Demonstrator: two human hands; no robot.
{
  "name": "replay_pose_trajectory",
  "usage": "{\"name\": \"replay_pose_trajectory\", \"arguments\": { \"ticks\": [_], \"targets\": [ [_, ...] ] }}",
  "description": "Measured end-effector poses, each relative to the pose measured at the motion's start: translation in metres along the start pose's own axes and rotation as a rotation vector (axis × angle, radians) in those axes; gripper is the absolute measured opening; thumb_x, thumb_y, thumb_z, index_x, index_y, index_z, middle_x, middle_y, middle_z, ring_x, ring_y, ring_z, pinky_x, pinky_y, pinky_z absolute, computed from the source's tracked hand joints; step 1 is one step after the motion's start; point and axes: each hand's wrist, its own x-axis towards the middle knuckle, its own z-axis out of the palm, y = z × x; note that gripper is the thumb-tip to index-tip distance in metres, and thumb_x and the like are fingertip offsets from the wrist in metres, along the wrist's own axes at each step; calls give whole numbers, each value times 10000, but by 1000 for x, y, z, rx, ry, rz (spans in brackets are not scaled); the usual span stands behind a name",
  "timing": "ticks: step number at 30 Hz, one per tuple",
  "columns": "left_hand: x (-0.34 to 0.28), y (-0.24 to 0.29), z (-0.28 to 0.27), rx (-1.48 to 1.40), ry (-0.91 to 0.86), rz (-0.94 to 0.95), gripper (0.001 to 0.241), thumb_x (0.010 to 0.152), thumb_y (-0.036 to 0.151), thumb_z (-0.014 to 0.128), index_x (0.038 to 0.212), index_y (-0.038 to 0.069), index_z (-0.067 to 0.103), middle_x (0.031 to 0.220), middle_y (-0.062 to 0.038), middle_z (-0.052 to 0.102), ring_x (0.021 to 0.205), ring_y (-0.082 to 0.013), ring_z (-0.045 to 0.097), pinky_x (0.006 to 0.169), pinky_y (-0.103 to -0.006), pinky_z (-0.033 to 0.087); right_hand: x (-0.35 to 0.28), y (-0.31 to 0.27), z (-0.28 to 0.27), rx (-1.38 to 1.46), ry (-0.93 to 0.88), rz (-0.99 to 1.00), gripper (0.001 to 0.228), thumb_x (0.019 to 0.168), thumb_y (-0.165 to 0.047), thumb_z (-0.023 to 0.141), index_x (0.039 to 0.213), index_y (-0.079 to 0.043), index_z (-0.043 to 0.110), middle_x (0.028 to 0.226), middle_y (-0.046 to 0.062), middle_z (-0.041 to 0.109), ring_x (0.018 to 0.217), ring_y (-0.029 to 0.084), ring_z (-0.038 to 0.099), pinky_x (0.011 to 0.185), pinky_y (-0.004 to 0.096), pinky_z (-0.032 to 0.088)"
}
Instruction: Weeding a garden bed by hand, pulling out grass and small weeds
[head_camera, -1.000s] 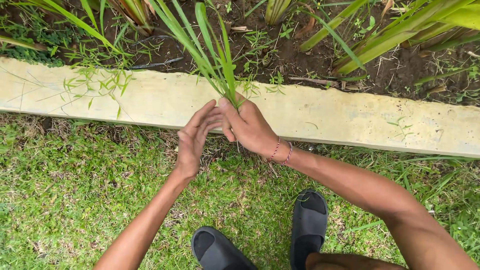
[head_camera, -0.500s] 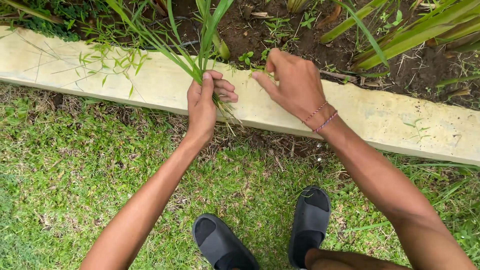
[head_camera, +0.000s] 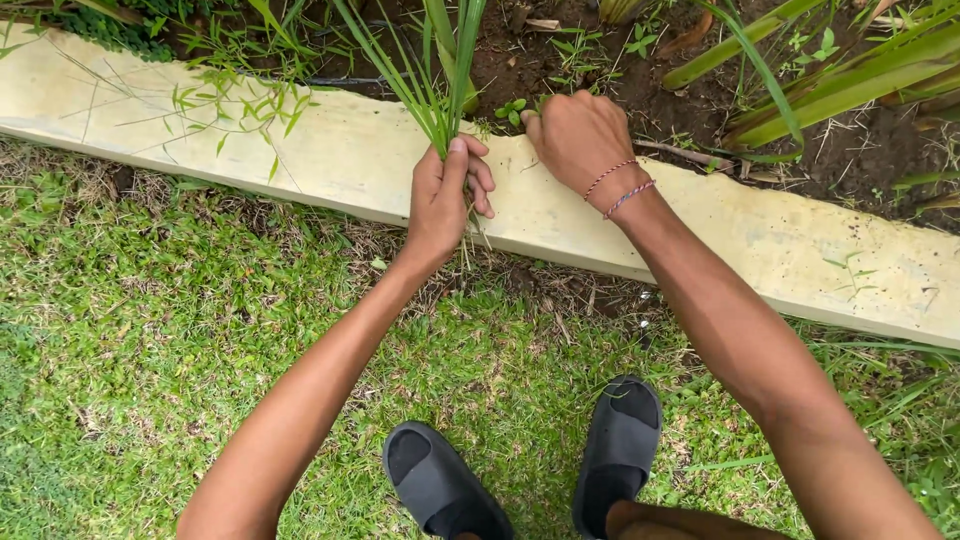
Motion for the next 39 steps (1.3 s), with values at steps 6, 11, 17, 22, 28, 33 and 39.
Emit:
{"name": "replay_pose_trajectory", "arguments": {
  "ticks": [6,11,17,22,28,33,39],
  "targets": [
    [2,-6,-5,91,-32,66,312,1107,239,326,1085,17,545,753,-58,593,531,-118,543,473,-260,552,-9,17,31,44,86,-64,347,1013,-120,610,668,-99,642,459,-15,334,398,178,302,517,376,390],
    [5,-14,-5,40,-28,87,303,1113,223,315,1057,26,538,788,-68,599,565,-123,559,497,-260,562,-47,-22,14,325,93,-238,338,1059,-146,587,725,-109,552,464,-35,405,357,123,313,377,307,294],
    [-21,9,14,196,-3,24,299,1117,286,356,1141,37,520,986,-128,579,886,-210,608,800,-388,576,-62,-68,-49,505,-122,-142,272,1116,-224,457,929,-56,560,541,68,542,468,245,559,576,378,520],
    [-37,10,18,294,17,-30,250,1117,198,373,1179,13,529,919,-42,497,808,-152,530,743,-364,537,-59,-75,-88,476,-444,-129,170,1015,-95,538,1141,-3,469,645,62,581,477,251,567,640,446,552],
    [-33,14,6,337,64,-112,294,1078,277,409,1164,42,563,833,-30,568,628,-116,549,513,-245,516,-49,-1,-79,104,-204,44,356,1047,-353,732,887,-39,685,450,25,502,356,187,496,408,364,471],
    [-23,23,8,335,109,-79,245,1087,230,417,1170,76,589,842,-9,558,660,-91,505,543,-239,460,-47,54,-51,-264,-134,208,996,1060,-832,642,534,13,599,494,139,518,453,327,514,644,479,500],
    [-14,9,22,245,79,-147,216,1074,202,422,1135,89,595,845,-20,575,596,-89,491,472,-218,437,-42,42,-12,-71,-36,216,561,1065,-343,756,614,-70,563,609,118,571,558,252,513,664,460,533]
  ]
}}
